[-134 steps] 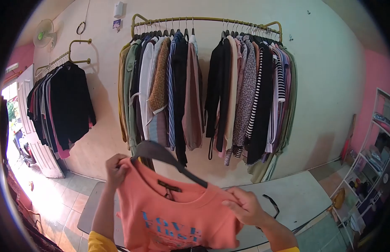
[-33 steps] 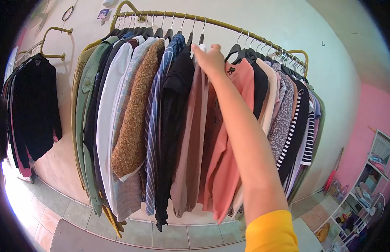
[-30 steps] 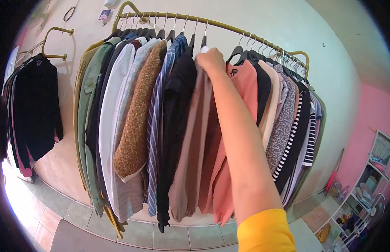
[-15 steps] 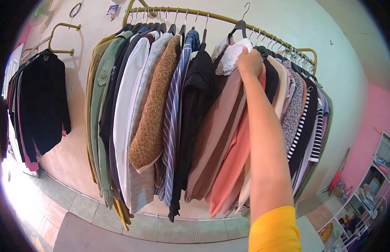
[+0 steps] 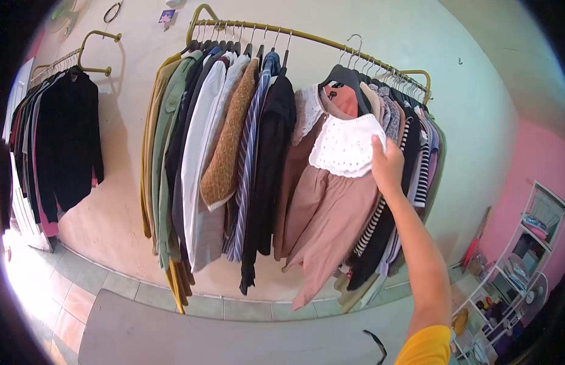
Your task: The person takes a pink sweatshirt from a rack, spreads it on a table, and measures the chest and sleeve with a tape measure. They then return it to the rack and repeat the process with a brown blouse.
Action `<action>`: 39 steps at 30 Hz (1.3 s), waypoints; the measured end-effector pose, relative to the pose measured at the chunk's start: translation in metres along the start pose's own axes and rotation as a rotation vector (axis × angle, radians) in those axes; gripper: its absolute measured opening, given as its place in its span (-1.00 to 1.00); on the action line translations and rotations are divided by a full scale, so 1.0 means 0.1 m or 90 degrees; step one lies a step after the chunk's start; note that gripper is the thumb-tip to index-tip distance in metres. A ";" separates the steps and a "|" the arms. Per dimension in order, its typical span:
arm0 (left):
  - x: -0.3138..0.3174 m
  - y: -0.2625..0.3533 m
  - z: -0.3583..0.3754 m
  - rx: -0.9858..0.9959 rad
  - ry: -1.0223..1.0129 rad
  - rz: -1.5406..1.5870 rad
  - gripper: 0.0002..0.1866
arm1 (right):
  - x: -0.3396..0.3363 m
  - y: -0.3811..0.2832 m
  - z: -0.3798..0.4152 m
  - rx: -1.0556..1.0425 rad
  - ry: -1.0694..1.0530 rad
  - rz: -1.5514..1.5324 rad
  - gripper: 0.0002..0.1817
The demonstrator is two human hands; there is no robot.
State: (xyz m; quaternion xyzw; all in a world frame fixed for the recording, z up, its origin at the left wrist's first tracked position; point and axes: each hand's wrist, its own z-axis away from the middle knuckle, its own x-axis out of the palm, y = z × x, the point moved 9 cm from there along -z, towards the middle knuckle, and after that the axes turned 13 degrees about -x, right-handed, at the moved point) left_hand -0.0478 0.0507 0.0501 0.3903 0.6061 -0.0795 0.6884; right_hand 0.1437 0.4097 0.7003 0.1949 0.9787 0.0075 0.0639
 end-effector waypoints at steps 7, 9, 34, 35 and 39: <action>0.18 -0.12 -0.05 0.034 0.116 0.090 -0.66 | -1.11 -0.51 0.97 0.105 -0.067 -0.061 -0.65; 0.27 -0.17 -0.09 0.023 0.089 0.119 -0.61 | -1.40 -0.72 1.21 0.139 -0.083 -0.117 -0.68; -1.73 0.14 0.62 0.060 -0.794 0.723 -0.38 | -3.05 -2.02 2.90 0.585 -0.156 -0.481 -0.60; -1.85 -0.05 0.70 0.054 -0.857 0.829 -0.37 | -3.00 -2.00 3.03 0.600 -0.169 -0.485 -0.61; -2.08 -0.74 0.86 -0.007 -0.878 0.926 -0.34 | -2.74 -2.18 3.39 0.552 -0.230 -0.437 -0.67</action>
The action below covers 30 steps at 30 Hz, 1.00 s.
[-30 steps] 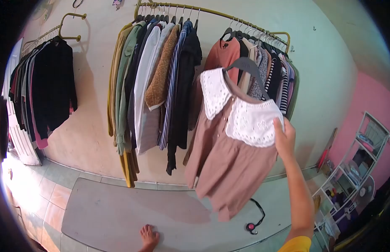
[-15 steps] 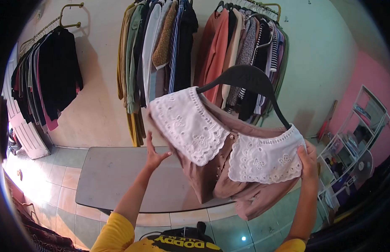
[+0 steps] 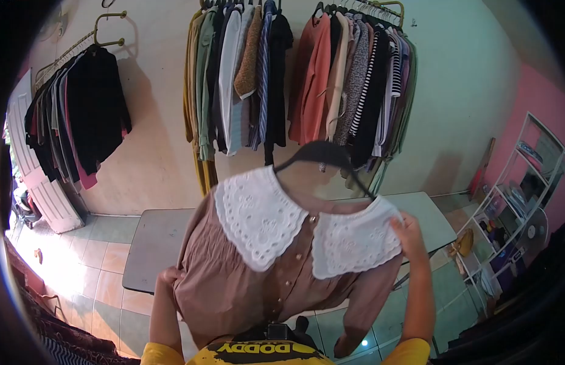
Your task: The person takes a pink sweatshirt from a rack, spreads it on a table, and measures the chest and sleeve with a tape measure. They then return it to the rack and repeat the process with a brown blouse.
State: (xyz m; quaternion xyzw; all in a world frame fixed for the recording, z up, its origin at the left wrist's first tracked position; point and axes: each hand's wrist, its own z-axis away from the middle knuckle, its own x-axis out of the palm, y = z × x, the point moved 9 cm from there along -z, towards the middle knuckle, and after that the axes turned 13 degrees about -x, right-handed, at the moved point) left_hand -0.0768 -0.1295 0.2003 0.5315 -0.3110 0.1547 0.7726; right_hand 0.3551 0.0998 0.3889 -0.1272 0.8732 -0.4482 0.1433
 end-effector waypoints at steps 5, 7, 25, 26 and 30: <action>-0.69 -0.41 0.47 -0.456 0.452 -0.544 -0.21 | 0.57 0.31 0.30 -0.126 -0.162 0.212 -0.75; -0.62 -0.37 0.38 -0.299 0.515 -0.805 -0.23 | 0.79 0.55 0.44 -0.113 -0.202 0.187 -0.77; -0.14 0.15 -1.08 0.246 0.669 -0.875 -0.65 | 0.92 1.56 0.22 -0.151 -0.240 0.471 -0.76; -0.19 0.16 -1.19 0.238 0.669 -0.875 -0.65 | 0.91 1.71 0.18 -0.145 -0.243 0.469 -0.76; -0.42 0.16 -1.64 0.156 0.687 -0.891 -0.64 | 0.82 2.37 0.00 -0.140 -0.224 0.498 -0.78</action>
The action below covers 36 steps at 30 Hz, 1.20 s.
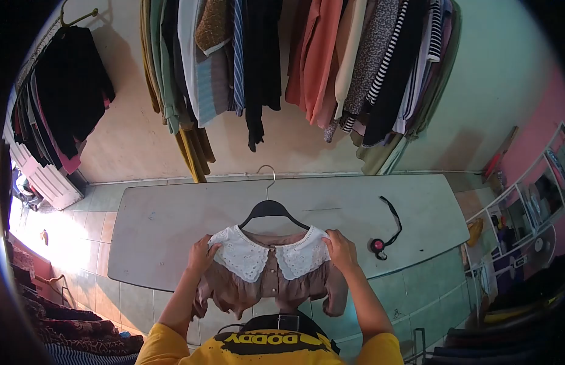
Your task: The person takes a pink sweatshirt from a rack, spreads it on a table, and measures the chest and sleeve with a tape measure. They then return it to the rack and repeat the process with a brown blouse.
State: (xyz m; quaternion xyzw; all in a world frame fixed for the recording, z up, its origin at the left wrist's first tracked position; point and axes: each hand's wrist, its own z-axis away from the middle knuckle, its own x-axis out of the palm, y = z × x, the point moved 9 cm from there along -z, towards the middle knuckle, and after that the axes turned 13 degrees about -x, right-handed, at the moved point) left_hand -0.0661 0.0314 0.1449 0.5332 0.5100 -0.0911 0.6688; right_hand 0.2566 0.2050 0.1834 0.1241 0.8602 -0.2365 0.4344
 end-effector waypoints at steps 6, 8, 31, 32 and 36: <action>0.15 0.05 -0.64 -0.063 0.029 -0.063 -0.63 | 0.52 0.67 -0.48 0.042 -0.013 -0.034 -0.79; 0.11 0.06 -0.86 -0.072 0.068 -0.072 -0.63 | 0.69 0.84 -0.78 0.041 -0.004 -0.039 -0.79; 0.79 -0.92 0.12 -0.284 -0.108 -0.277 -0.30 | 1.20 0.27 -0.40 0.055 -0.042 0.015 -0.29; 0.80 -0.94 0.12 -0.282 -0.107 -0.268 -0.29 | 1.17 0.06 -0.19 0.042 -0.114 0.036 -0.31; 0.73 -1.13 0.17 -0.225 -0.102 0.010 -0.32 | 1.51 -0.17 0.54 0.037 -0.337 0.045 -0.37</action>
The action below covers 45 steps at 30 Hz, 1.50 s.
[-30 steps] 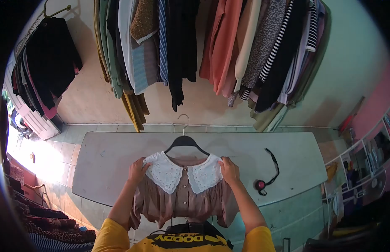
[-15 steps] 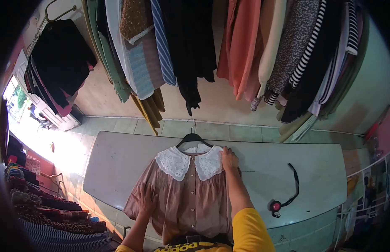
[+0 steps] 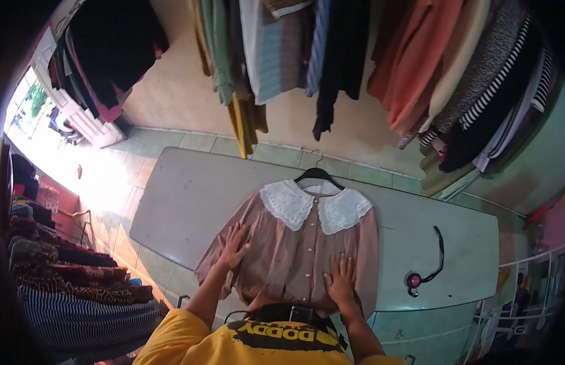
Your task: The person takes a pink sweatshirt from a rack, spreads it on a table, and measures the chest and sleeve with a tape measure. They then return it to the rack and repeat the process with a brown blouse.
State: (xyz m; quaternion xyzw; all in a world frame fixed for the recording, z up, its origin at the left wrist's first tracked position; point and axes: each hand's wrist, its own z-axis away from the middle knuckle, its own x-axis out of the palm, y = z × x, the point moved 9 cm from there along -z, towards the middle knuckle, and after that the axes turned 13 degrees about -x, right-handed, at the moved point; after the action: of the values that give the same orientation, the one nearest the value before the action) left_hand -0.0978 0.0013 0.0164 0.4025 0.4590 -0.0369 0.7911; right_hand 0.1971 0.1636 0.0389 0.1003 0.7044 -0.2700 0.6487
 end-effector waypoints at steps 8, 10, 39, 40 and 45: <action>-0.75 -1.26 1.38 -0.266 0.403 -0.095 -0.59 | 0.07 0.03 0.00 0.023 0.044 0.005 -0.41; -0.63 -1.24 1.32 -0.150 0.307 -0.178 -0.74 | 0.07 0.03 -0.01 0.026 0.053 -0.010 -0.41; 0.46 0.84 -1.77 -0.013 -0.152 -0.178 -0.32 | -0.28 1.60 -1.85 0.205 -0.045 -0.159 -0.45; 0.44 0.81 -1.78 -0.016 -0.152 -0.182 -0.32 | -0.24 1.63 -1.92 0.150 -0.013 -0.170 -0.41; -0.03 1.19 -1.51 0.204 -0.052 0.003 -0.53 | -0.86 1.41 -1.74 0.024 0.044 -0.257 -0.41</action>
State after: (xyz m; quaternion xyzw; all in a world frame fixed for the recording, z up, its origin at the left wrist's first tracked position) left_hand -0.1535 0.1813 0.0518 0.5230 0.4137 -0.1239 0.7348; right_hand 0.1286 0.3882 0.0891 -0.0217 0.7268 -0.4041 0.5550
